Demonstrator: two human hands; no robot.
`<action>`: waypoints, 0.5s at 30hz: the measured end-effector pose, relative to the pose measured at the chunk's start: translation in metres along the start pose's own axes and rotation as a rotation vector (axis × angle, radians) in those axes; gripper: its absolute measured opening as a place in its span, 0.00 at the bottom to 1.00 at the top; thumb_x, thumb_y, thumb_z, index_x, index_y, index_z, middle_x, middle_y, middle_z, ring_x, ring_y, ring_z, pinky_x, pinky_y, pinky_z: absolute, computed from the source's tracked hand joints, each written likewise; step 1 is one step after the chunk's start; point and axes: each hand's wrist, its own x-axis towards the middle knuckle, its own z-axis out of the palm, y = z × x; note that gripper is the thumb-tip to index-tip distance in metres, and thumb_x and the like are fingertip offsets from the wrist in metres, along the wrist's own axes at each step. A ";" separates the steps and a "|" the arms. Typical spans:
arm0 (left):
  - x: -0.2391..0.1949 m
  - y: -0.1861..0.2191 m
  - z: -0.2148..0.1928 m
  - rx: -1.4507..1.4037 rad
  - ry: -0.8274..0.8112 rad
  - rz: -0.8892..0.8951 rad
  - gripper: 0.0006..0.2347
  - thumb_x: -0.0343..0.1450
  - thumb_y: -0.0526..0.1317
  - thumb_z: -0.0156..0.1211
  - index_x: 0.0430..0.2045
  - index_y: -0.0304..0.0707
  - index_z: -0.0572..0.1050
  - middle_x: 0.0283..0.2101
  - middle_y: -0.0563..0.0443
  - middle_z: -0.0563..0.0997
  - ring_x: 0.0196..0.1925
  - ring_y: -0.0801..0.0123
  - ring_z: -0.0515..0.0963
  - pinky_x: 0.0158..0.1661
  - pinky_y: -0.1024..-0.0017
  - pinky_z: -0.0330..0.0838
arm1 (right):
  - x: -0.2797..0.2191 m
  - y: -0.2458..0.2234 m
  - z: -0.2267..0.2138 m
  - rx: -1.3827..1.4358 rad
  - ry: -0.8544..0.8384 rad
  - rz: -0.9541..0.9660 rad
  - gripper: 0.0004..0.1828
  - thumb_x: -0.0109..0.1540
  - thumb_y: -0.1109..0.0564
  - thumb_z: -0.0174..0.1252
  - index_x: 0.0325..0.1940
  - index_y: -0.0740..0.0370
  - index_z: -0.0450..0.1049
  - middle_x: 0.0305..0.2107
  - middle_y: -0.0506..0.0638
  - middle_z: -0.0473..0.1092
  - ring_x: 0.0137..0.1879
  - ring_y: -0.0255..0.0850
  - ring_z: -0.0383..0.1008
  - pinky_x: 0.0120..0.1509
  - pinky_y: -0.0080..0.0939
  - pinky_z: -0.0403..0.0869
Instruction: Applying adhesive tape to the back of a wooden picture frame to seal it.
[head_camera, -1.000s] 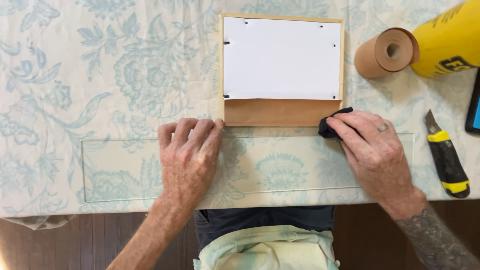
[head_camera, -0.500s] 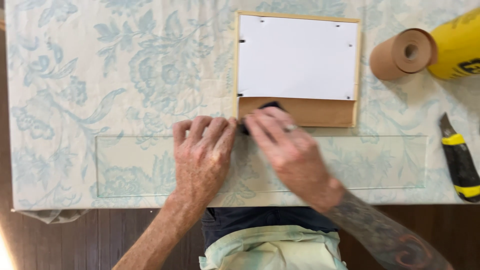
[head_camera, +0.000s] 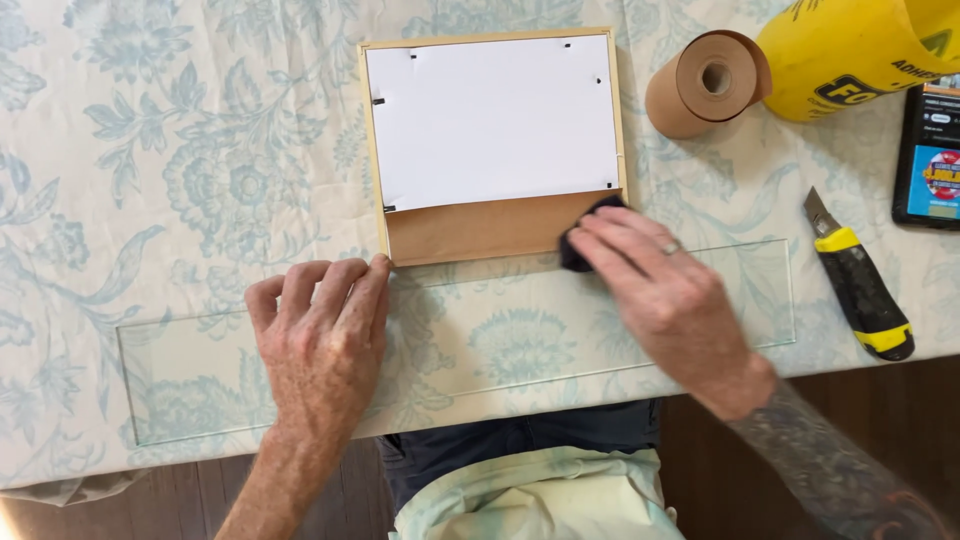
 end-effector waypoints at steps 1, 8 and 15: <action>-0.001 0.000 0.001 0.001 -0.003 -0.003 0.03 0.76 0.33 0.70 0.38 0.45 0.82 0.36 0.61 0.81 0.39 0.65 0.77 0.46 0.63 0.61 | 0.000 0.002 -0.008 0.017 0.005 0.017 0.22 0.63 0.75 0.58 0.62 0.71 0.74 0.56 0.64 0.74 0.64 0.57 0.76 0.69 0.49 0.77; 0.007 0.002 -0.005 -0.066 0.029 -0.020 0.04 0.75 0.29 0.64 0.35 0.42 0.79 0.35 0.58 0.80 0.38 0.63 0.78 0.42 0.64 0.61 | 0.015 -0.017 -0.008 -0.063 0.045 -0.017 0.21 0.68 0.76 0.47 0.61 0.71 0.76 0.59 0.62 0.74 0.66 0.55 0.76 0.68 0.49 0.76; 0.003 0.000 -0.003 -0.099 0.041 -0.056 0.03 0.75 0.30 0.60 0.37 0.40 0.78 0.36 0.57 0.78 0.38 0.62 0.75 0.41 0.63 0.62 | 0.084 -0.067 0.014 -0.122 0.112 -0.168 0.13 0.71 0.69 0.51 0.56 0.70 0.78 0.54 0.59 0.76 0.63 0.52 0.77 0.64 0.46 0.77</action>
